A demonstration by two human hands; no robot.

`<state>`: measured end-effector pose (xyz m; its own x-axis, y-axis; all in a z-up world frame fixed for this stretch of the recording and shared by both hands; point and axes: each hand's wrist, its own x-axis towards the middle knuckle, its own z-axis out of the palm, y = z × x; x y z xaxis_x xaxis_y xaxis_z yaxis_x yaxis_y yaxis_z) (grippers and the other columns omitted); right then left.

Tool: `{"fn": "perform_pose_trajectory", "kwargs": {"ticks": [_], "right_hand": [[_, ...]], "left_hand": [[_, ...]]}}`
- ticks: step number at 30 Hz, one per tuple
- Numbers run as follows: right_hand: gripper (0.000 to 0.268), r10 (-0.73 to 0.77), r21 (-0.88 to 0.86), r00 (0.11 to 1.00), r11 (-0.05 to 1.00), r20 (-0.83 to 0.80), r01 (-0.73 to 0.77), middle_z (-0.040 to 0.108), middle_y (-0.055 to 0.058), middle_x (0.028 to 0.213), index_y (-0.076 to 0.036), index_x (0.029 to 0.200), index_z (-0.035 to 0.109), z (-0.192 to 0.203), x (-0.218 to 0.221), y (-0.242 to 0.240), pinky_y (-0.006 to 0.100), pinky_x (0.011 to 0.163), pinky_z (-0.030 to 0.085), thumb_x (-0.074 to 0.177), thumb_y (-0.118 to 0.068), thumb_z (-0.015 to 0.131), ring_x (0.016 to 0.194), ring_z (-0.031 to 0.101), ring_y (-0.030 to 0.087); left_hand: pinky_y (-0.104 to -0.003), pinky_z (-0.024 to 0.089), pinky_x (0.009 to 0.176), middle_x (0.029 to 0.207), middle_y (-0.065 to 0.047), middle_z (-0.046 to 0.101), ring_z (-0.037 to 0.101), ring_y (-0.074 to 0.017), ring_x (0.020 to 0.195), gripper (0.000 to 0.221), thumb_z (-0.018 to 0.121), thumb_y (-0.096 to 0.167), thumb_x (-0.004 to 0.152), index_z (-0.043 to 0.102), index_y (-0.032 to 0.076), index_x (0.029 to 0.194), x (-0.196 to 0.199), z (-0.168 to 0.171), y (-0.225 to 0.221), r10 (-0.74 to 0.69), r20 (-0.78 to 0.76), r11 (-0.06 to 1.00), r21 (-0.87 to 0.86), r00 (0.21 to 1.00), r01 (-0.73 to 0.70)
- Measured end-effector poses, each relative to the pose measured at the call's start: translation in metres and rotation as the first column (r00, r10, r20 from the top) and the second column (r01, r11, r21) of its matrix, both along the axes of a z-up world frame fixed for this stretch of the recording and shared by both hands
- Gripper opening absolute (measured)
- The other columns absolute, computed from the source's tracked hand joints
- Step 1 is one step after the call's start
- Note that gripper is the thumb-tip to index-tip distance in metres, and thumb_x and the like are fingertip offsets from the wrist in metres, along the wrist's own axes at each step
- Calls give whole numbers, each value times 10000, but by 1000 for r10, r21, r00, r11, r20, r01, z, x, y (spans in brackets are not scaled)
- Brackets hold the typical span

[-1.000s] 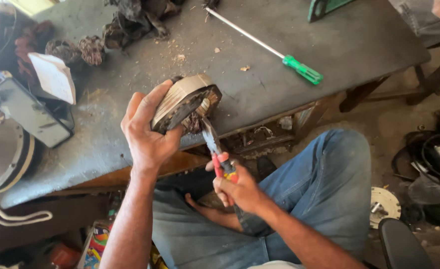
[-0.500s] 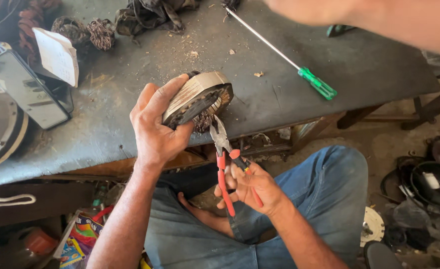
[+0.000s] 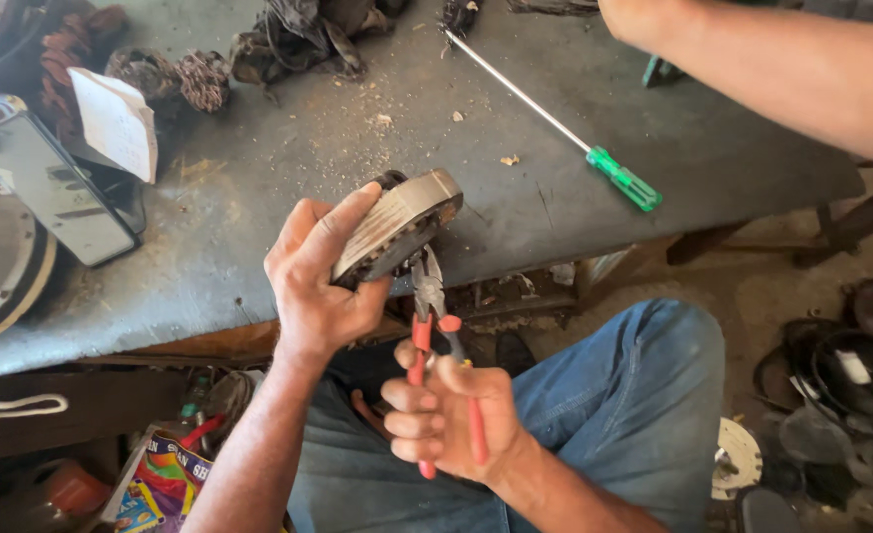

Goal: The person uses pliers and a screwdriver to remove old copper windings from a motor stator core. They repeatedly pull and scrape the wires from the slots, occasionally rotating the stator to access different sections.

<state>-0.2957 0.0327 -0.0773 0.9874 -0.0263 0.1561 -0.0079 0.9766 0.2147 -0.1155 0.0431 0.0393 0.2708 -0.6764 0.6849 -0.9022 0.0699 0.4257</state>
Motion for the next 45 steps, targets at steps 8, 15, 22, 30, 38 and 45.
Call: {"fn": "perform_pose_trajectory", "kwargs": {"ticks": [8,15,22,30,38,45], "right_hand": [[157,-621,-882,662,451,-419,-135,470,-8,678,-105,1025,523,-34,30,-11,253,418,373,917,-18,597,500,452,71],[235,-708,-915,586,362,-394,-177,607,64,724,-95,1134,547,-22,21,-14,286,435,480,912,-49,609,495,578,126],[317,-26,-186,999,982,-22,22,642,139,887,-65,1197,530,-15,-9,-10,351,564,524,998,-298,607,663,639,224],[263,-717,-952,629,268,-299,-147,626,182,771,-67,1124,516,-26,22,-13,343,405,495,901,-109,648,508,636,220],[181,-453,-774,713,601,-534,-198,606,95,745,-64,1056,608,-2,2,-30,321,459,495,886,-110,645,516,598,175],[179,-769,-896,553,56,-320,-440,553,97,751,-7,995,540,-30,3,-42,392,515,407,956,-140,653,610,520,223]], "left_hand": [[-387,523,740,915,-116,574,608,-281,788,600,731,5,788,662,114,1374,-10,-6,0,100,-26,995,-20,995,-101],[-392,516,715,889,-124,550,593,-282,755,615,731,5,748,682,113,1351,-14,-9,4,55,-12,998,-27,998,-55],[-365,503,687,898,-103,614,604,-234,740,560,728,61,720,695,61,1279,33,-36,20,-185,-45,968,-181,982,175],[-343,545,885,1048,-124,661,671,-247,941,608,699,32,757,641,34,1363,41,-36,20,-162,-251,965,-241,954,101],[-385,530,729,881,-125,586,630,-310,761,568,772,52,764,695,128,1321,16,-8,3,-145,-153,988,-72,977,135],[-457,517,719,871,-147,541,606,-369,784,717,716,46,622,675,146,1331,1,6,-3,-138,-44,989,42,989,139]]}}
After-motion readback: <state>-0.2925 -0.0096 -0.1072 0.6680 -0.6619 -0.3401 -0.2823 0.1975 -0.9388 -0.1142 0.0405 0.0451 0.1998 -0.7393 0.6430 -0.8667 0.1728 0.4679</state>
